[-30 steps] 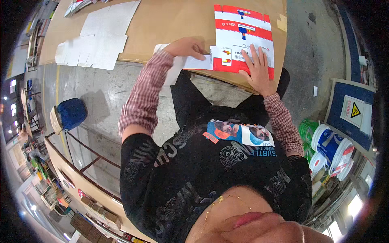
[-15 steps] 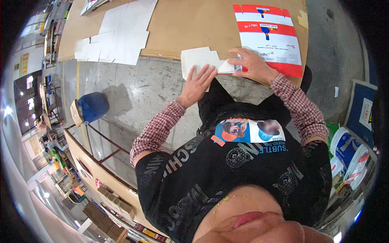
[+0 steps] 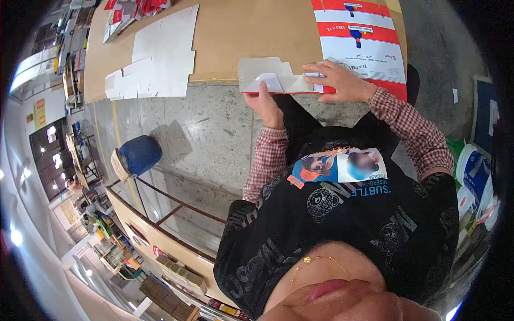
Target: Folding and stacking white and red paper mailers or folders on a large table in a warehouse setting.
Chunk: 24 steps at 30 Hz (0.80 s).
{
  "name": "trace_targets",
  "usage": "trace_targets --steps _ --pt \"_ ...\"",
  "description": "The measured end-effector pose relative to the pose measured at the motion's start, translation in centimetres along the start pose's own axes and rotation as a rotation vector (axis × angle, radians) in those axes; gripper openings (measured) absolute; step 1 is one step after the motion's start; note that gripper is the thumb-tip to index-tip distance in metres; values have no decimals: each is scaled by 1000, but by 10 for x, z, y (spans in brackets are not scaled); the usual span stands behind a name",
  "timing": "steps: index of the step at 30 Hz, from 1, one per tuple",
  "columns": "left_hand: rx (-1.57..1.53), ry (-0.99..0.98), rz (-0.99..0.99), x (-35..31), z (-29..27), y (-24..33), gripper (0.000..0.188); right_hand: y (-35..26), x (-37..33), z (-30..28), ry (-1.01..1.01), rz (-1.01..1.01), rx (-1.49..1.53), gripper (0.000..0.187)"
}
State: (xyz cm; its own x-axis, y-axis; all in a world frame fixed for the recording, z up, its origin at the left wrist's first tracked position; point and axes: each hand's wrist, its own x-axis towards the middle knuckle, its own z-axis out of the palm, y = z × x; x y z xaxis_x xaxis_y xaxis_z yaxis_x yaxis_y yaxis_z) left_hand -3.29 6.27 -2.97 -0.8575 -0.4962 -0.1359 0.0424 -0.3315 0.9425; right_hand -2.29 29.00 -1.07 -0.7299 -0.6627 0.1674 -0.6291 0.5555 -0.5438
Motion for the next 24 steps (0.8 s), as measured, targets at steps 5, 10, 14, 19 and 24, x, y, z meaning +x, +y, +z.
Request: trace_targets --steps 5,10,14,19,24 --pt "773 -1228 899 4 48 20 64 -17 1 -28 -299 137 41 60" --pt "1065 -1386 1008 10 60 20 102 -11 -46 -29 178 237 -178 67" --pt "1030 -1378 989 17 67 7 106 -2 -57 -27 323 351 -211 72" --pt "1005 -1351 987 18 67 2 100 3 -59 -27 318 376 -172 76" --pt "1088 -1345 991 15 68 0 96 8 -62 -25 311 358 -203 76"
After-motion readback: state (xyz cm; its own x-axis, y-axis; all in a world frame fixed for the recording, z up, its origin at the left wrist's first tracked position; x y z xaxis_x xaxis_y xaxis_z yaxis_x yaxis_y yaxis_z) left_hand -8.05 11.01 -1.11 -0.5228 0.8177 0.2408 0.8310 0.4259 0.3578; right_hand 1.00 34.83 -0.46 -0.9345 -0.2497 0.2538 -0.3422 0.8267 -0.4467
